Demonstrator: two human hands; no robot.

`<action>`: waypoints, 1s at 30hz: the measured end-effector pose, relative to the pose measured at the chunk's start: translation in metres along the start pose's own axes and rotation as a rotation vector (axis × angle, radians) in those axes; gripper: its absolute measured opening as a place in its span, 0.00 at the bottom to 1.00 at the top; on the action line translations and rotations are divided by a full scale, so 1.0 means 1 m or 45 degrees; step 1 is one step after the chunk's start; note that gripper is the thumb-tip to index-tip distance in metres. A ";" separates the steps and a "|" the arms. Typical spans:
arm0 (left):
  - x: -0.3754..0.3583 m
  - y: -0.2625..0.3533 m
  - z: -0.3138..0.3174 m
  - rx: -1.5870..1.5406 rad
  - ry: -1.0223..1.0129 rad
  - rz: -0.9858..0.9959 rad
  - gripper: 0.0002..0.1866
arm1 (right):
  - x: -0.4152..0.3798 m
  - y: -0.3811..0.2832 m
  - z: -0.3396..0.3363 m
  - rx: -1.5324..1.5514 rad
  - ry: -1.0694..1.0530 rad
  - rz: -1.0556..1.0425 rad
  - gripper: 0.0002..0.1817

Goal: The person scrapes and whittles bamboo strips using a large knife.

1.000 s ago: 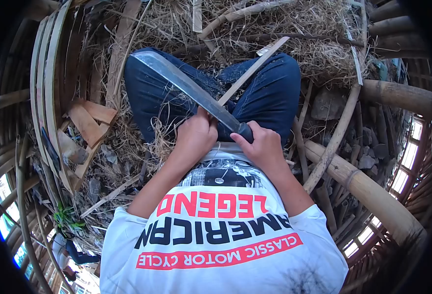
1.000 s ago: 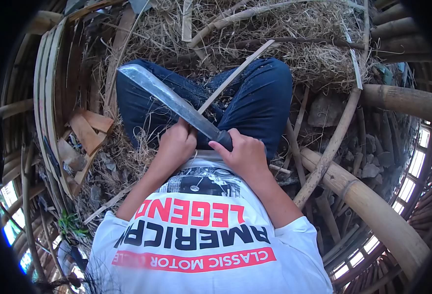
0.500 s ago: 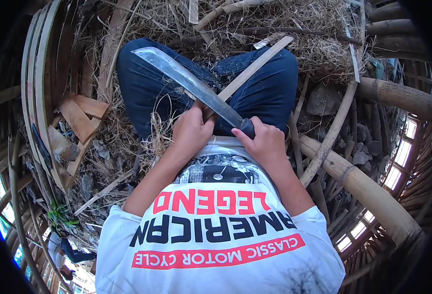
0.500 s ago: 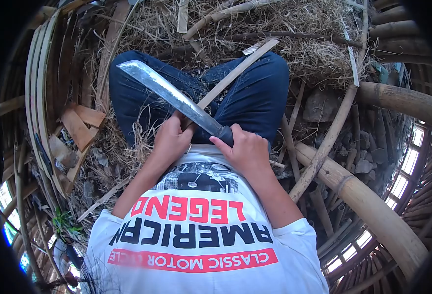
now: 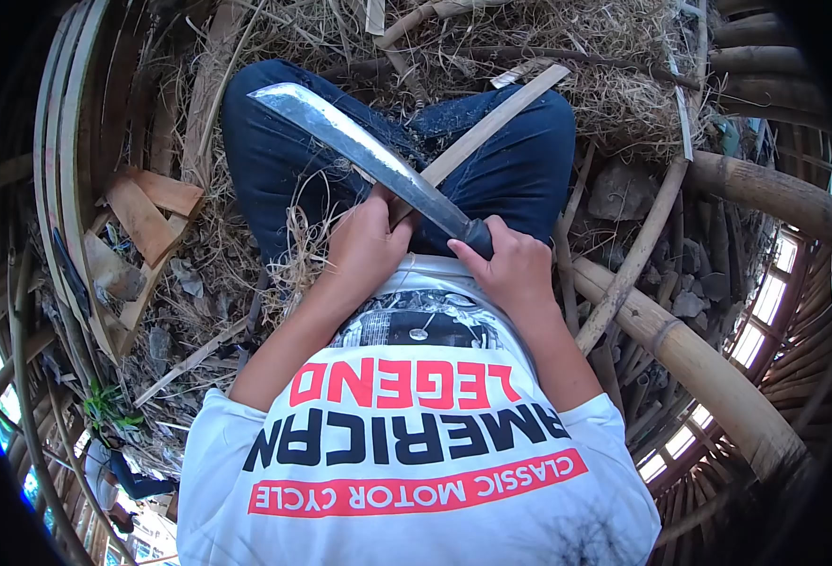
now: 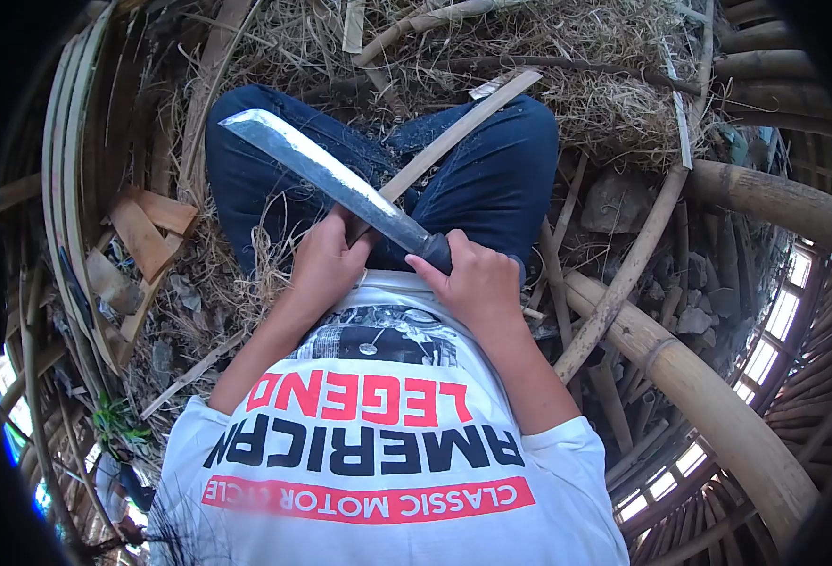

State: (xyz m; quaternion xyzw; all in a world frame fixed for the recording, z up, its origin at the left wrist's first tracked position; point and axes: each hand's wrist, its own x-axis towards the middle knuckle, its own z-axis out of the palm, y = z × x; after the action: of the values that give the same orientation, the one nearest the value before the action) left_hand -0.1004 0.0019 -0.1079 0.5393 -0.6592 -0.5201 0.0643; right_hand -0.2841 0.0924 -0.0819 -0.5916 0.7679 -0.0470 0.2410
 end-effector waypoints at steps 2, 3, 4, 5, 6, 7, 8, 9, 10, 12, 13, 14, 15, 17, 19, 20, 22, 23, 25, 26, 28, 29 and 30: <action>0.000 -0.001 0.000 0.005 -0.002 -0.002 0.20 | 0.000 0.000 0.000 -0.015 0.001 -0.004 0.27; 0.000 -0.002 0.001 0.013 -0.005 -0.003 0.19 | 0.001 0.000 0.000 -0.028 0.003 -0.008 0.27; 0.000 -0.002 0.001 0.012 -0.004 -0.005 0.19 | 0.001 0.000 0.000 -0.029 0.001 -0.010 0.27; 0.000 -0.003 0.002 0.012 0.008 0.004 0.19 | 0.001 0.001 0.000 -0.033 0.007 -0.013 0.28; 0.000 -0.003 0.002 0.011 0.019 0.014 0.19 | 0.001 0.001 0.001 -0.038 0.013 -0.014 0.29; 0.000 -0.003 0.002 0.009 0.019 0.013 0.19 | 0.001 0.002 0.001 -0.040 0.012 -0.014 0.29; -0.001 -0.002 0.001 -0.001 0.008 0.010 0.19 | 0.000 0.002 0.001 -0.056 0.017 -0.017 0.29; -0.001 -0.002 0.001 -0.011 -0.002 0.006 0.19 | 0.000 0.002 0.001 -0.072 0.021 -0.019 0.29; -0.001 0.000 0.000 -0.013 -0.003 0.006 0.19 | 0.000 0.003 0.002 -0.073 0.021 -0.019 0.29; -0.001 0.002 -0.002 0.025 -0.041 -0.036 0.20 | -0.001 0.003 0.003 -0.061 0.032 -0.019 0.29; -0.001 0.003 -0.002 0.023 -0.041 -0.036 0.20 | -0.001 0.003 0.003 -0.063 0.031 -0.020 0.29; -0.001 0.003 -0.002 0.032 -0.035 -0.033 0.20 | -0.001 0.003 0.002 -0.070 0.034 -0.020 0.29; -0.001 0.003 -0.002 0.042 -0.028 -0.030 0.20 | -0.002 0.003 0.002 -0.077 0.038 -0.020 0.29; -0.002 0.005 -0.003 0.052 -0.031 -0.026 0.20 | -0.002 0.002 0.001 -0.085 0.039 -0.023 0.28; -0.003 0.005 -0.002 0.060 -0.034 -0.022 0.20 | -0.003 0.002 0.001 -0.094 0.039 -0.025 0.28; -0.003 0.004 -0.001 0.058 -0.019 -0.012 0.19 | -0.003 0.002 0.002 -0.075 0.029 -0.009 0.28; -0.004 -0.004 0.003 0.057 -0.004 -0.003 0.19 | -0.003 0.004 0.002 -0.056 0.017 0.007 0.28; -0.005 -0.014 0.007 0.097 0.055 0.051 0.18 | -0.001 0.008 0.001 -0.087 0.066 0.049 0.28; -0.007 -0.018 0.007 0.139 0.114 0.103 0.17 | 0.008 0.026 -0.009 -0.119 0.070 0.282 0.29; -0.009 -0.013 0.003 0.138 0.062 0.046 0.16 | 0.015 0.052 -0.013 -0.127 0.120 0.375 0.30; -0.013 -0.006 -0.003 0.181 -0.016 -0.018 0.14 | 0.024 0.101 -0.030 -0.103 0.214 0.557 0.31; -0.012 -0.006 -0.003 0.182 -0.008 -0.018 0.14 | 0.026 0.113 -0.042 -0.089 0.285 0.600 0.30; -0.011 -0.005 -0.002 0.178 -0.009 -0.001 0.14 | 0.028 0.125 -0.052 -0.096 0.266 0.667 0.30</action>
State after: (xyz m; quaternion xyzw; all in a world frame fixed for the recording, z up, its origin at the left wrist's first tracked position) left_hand -0.0910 0.0100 -0.1056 0.5409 -0.6939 -0.4747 0.0237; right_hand -0.4222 0.0922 -0.0901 -0.3735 0.9165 -0.0150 0.1424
